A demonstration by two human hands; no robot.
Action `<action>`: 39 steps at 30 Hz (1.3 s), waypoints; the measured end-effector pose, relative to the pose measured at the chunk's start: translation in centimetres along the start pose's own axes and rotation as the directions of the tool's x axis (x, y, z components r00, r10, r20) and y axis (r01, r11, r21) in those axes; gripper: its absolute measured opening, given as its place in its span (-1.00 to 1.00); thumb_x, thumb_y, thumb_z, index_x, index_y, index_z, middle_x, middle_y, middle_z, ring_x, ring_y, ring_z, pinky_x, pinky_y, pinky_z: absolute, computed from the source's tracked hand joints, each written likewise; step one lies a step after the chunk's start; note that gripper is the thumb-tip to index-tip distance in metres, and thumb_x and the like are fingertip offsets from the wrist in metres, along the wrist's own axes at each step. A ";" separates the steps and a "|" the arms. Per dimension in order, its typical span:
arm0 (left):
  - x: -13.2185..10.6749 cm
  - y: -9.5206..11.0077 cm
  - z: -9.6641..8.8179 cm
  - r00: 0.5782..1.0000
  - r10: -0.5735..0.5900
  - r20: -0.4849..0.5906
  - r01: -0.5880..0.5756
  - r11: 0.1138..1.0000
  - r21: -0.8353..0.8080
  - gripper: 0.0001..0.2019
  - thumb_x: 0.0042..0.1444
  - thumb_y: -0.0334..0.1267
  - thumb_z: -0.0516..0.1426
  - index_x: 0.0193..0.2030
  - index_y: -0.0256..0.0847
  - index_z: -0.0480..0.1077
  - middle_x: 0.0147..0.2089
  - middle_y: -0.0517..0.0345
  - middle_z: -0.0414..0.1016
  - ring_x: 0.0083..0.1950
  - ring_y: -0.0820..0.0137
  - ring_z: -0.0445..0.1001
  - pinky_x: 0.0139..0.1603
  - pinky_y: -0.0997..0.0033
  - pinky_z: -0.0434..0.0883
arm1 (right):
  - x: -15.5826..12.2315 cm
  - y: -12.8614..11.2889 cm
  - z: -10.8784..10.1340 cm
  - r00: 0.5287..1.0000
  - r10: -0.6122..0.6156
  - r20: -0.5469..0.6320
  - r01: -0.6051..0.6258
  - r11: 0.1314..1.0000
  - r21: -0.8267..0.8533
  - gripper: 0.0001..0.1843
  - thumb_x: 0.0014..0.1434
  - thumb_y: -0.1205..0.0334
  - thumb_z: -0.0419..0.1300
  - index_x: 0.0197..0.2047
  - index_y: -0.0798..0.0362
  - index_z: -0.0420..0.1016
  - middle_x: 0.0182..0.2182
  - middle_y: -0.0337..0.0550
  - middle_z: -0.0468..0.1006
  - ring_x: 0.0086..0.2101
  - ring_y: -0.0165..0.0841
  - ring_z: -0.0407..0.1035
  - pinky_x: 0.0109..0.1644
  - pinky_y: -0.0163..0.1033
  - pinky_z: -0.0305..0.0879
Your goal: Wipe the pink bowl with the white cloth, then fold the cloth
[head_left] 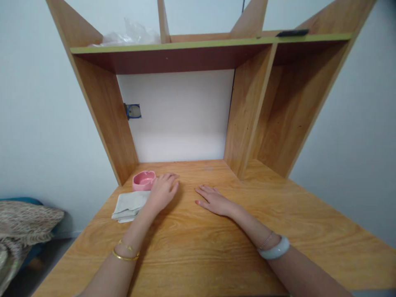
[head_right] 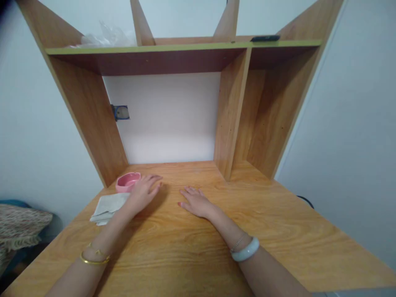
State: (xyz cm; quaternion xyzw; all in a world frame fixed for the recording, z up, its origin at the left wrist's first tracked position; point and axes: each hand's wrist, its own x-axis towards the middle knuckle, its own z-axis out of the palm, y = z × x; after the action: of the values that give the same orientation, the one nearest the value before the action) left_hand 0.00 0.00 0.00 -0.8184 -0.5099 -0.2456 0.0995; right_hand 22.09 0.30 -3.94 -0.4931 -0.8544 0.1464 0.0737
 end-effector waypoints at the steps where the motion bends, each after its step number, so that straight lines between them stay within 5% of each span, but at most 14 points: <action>1: 0.1 -1.0 -0.7 0.996 -0.074 -0.054 0.076 0.996 0.048 -0.70 0.16 -0.24 -0.11 -0.04 -0.23 0.31 -0.05 0.03 0.36 -0.03 0.29 0.29 0.01 0.30 0.18 | 0.0 0.0 0.0 1.000 -0.001 -0.004 0.001 1.000 0.002 -0.25 0.12 -0.21 -0.26 0.23 0.11 -0.05 0.21 0.03 -0.07 0.19 -0.19 -0.24 0.19 0.00 -0.37; 3: 0.1 -3.2 -1.8 0.954 -0.268 -0.131 0.286 0.947 0.146 -0.72 0.13 -0.26 -0.08 -0.08 -0.20 0.34 -0.11 0.04 0.37 -0.07 0.28 0.31 -0.05 0.33 0.22 | -0.1 0.0 0.0 1.000 -0.006 -0.009 0.006 1.000 0.001 -0.26 0.12 -0.20 -0.25 0.23 0.11 -0.05 0.21 0.03 -0.06 0.19 -0.19 -0.23 0.20 -0.02 -0.37; 8: -0.6 -7.4 -3.2 0.824 -0.526 -0.210 0.561 0.808 0.177 -0.63 0.12 -0.26 -0.11 -0.02 -0.43 0.29 -0.09 -0.28 0.33 -0.02 0.04 0.27 -0.07 0.14 0.20 | 0.0 0.1 0.1 1.000 -0.007 -0.011 0.007 1.000 0.000 -0.27 0.13 -0.18 -0.23 0.23 0.12 -0.04 0.21 0.04 -0.05 0.18 -0.20 -0.22 0.19 -0.02 -0.35; 10: -1.0 -8.3 -3.2 0.707 -0.699 -0.111 0.706 0.685 0.179 -0.55 0.14 -0.14 -0.13 0.03 -0.45 0.24 0.00 -0.34 0.28 0.04 0.00 0.23 -0.06 0.12 0.19 | 0.0 0.1 0.1 1.000 -0.005 -0.016 0.005 1.000 0.005 -0.28 0.13 -0.18 -0.22 0.22 0.12 -0.04 0.21 0.04 -0.04 0.18 -0.19 -0.22 0.19 -0.01 -0.33; 16: -1.9 -10.5 -3.2 0.521 -0.844 0.129 0.825 0.537 0.175 -0.42 0.02 0.12 -0.13 -0.11 -0.35 0.37 0.02 -0.33 0.29 0.07 -0.14 0.21 -0.10 -0.03 0.19 | 0.0 0.1 0.1 1.000 -0.006 -0.028 0.006 1.000 0.004 -0.29 0.14 -0.17 -0.21 0.22 0.12 -0.02 0.20 0.05 -0.03 0.18 -0.18 -0.21 0.19 0.00 -0.32; 21: -1.5 -11.5 -2.3 0.576 -0.760 0.303 0.809 0.584 -0.073 -0.57 0.05 -0.05 -0.10 -0.28 -0.38 0.40 -0.17 -0.24 0.44 -0.06 0.05 0.37 -0.15 0.24 0.29 | 0.0 0.0 0.1 0.999 -0.009 -0.043 0.010 1.000 0.012 -0.30 0.13 -0.16 -0.20 0.22 0.10 -0.01 0.20 0.04 -0.01 0.18 -0.18 -0.19 0.19 0.00 -0.31; 26: -1.3 -10.6 -1.4 0.535 -0.781 0.323 0.844 0.514 -0.156 -0.67 0.06 -0.14 -0.10 -0.35 -0.34 0.36 -0.43 -0.08 0.46 -0.39 0.17 0.47 -0.49 0.35 0.34 | 0.0 0.0 0.2 0.999 -0.006 -0.046 0.005 1.000 -0.003 -0.31 0.14 -0.14 -0.19 0.21 0.13 0.02 0.19 0.06 0.00 0.17 -0.16 -0.16 0.18 0.00 -0.27; 33: -2.2 -9.3 -1.2 0.469 -0.730 0.497 0.827 0.166 -0.537 -0.74 0.06 -0.11 -0.04 -0.35 -0.29 0.29 -0.70 0.20 0.28 -0.68 0.41 0.30 -0.68 0.50 0.28 | 0.0 -0.8 -0.1 0.977 -0.098 -0.191 0.101 0.995 0.005 -0.43 0.14 -0.05 -0.09 0.11 0.12 0.20 0.09 0.04 0.23 0.08 -0.20 0.06 0.12 -0.09 -0.06; 39: -1.7 -8.4 -0.5 0.494 -0.687 0.532 0.783 0.087 -0.616 -0.73 0.09 -0.11 -0.06 -0.25 -0.30 0.25 -0.67 0.24 0.26 -0.70 0.48 0.26 -0.70 0.55 0.26 | -0.5 -4.1 -0.7 0.913 -0.304 -0.272 0.305 0.951 -0.041 -0.51 0.12 -0.08 -0.05 0.00 0.04 0.30 -0.05 -0.07 0.37 -0.04 -0.26 0.18 0.02 -0.14 0.04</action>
State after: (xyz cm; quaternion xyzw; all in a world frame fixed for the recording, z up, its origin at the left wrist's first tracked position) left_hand -8.21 2.35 -1.11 -0.4050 -0.6778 -0.4189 -0.4485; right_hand 19.14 -2.00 -1.97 -0.3695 -0.9019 0.0641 0.2143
